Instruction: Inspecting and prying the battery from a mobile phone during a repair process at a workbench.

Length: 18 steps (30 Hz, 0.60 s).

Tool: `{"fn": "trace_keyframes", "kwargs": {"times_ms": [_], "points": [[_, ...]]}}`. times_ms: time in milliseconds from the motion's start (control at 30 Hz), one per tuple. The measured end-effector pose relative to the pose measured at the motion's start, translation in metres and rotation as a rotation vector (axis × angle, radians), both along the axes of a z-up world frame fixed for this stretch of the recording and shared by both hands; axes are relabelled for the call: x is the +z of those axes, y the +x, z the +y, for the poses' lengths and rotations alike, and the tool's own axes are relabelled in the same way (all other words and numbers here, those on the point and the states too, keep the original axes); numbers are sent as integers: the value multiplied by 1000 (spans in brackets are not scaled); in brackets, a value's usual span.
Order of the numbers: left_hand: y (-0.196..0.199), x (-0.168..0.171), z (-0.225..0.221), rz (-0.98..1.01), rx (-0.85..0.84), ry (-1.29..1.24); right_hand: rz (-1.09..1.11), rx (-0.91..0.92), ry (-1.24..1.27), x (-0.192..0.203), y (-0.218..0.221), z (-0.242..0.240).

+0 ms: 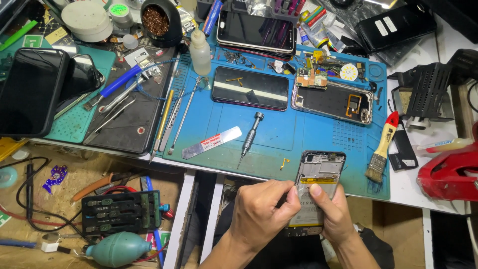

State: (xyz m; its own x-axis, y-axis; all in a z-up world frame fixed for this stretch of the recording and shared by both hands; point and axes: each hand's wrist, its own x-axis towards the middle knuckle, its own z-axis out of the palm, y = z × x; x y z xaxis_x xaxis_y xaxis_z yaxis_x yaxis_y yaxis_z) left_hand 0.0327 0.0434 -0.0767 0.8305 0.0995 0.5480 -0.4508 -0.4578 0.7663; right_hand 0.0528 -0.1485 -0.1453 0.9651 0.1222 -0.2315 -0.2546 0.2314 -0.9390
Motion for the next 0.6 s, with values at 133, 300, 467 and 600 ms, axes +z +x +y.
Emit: {"fn": "trace_keyframes", "kwargs": {"times_ms": [133,300,467,600], "points": [[1,1,0,-11,8,16,24,-8,-50,3,0,2],[1,5,1,30,-41,-61,24,16,29,2,0,0],[2,9,2,39,-63,-89,29,16,62,1,1,-1],[1,7,1,81,-62,-119,43,40,96,2,1,-1]]}}
